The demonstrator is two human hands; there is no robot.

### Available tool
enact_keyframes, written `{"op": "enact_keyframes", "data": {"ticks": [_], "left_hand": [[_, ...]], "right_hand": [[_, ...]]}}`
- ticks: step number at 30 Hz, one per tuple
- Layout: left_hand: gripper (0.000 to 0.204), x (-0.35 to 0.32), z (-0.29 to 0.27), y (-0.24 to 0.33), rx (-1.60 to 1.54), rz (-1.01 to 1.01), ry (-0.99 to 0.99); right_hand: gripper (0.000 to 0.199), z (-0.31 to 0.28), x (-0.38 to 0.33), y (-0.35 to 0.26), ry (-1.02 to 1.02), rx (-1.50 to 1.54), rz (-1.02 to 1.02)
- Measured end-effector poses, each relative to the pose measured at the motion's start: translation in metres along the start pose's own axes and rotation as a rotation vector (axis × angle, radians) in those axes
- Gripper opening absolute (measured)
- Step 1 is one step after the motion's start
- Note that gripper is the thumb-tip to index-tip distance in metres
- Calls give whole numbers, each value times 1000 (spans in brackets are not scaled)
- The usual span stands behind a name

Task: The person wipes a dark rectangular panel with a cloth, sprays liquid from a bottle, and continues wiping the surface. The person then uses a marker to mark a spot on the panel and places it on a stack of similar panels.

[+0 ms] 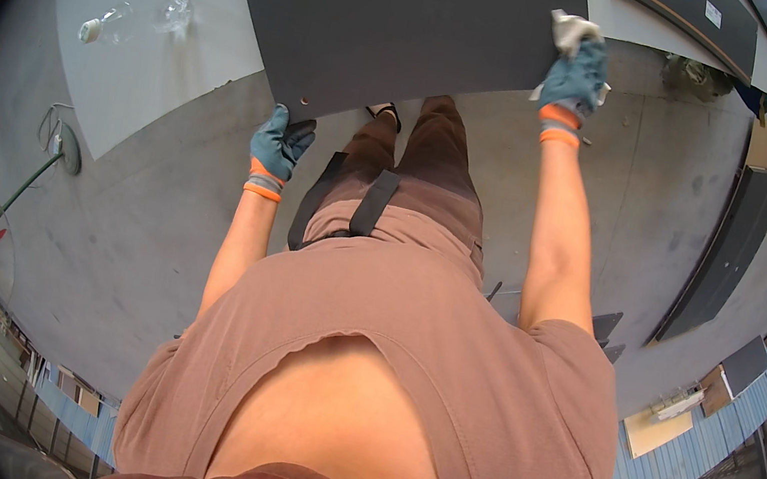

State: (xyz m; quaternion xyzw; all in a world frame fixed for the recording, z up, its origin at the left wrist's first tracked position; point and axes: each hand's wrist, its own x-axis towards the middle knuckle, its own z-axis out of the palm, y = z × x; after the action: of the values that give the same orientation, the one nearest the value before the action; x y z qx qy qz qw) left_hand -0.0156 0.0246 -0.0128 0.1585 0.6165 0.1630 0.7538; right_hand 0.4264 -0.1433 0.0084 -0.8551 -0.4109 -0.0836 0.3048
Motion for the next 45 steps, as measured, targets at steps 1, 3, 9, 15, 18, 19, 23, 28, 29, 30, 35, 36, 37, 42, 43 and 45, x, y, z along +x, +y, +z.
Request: {"op": "enact_keyframes", "data": {"ticks": [1, 3, 9, 15, 18, 19, 23, 28, 29, 30, 35, 36, 37, 42, 43, 45], "left_hand": [[37, 1, 3, 1, 5, 0, -3], [36, 2, 3, 2, 20, -5, -1], [37, 3, -2, 3, 44, -24, -6], [40, 9, -13, -2, 15, -27, 5], [39, 0, -1, 0, 28, 12, 33], [40, -3, 6, 1, 42, 23, 29], [40, 0, 7, 0, 36, 23, 26], [41, -1, 6, -3, 33, 28, 19], [41, 0, 7, -2, 29, 25, 25], [41, 1, 8, -1, 27, 21, 29], [40, 0, 4, 1, 39, 10, 38], [40, 0, 5, 1, 42, 12, 41], [39, -1, 4, 0, 47, 15, 43], [38, 2, 2, 1, 41, 1, -12], [39, 1, 6, 3, 46, 1, -23], [45, -1, 15, 5, 109, 17, 44]], "right_hand": [[32, 5, 11, 16, 5, -79, 39], [46, 20, 33, 25, -98, -193, 79], [60, 115, -30, -233, -452, -178, -380], [52, 143, -65, -265, -606, 339, -533], [49, 91, 3, -188, -495, -146, -161], [41, 96, 8, -120, -210, -168, -216], [30, 39, 60, 36, 60, -87, -16], [31, 65, 34, -30, -54, -195, -82], [42, 71, 15, -70, -224, -187, -2], [47, 80, -8, -106, -211, -156, -123], [47, 89, -33, -189, -244, 188, -314], [42, 90, -26, -186, -226, 172, -348], [41, 92, -20, -180, -251, 226, -330], [40, 64, 30, -164, -537, 969, 577], [41, 60, 36, -157, -586, 1184, 984], [39, 47, 39, -133, -641, 1552, 1006]]}}
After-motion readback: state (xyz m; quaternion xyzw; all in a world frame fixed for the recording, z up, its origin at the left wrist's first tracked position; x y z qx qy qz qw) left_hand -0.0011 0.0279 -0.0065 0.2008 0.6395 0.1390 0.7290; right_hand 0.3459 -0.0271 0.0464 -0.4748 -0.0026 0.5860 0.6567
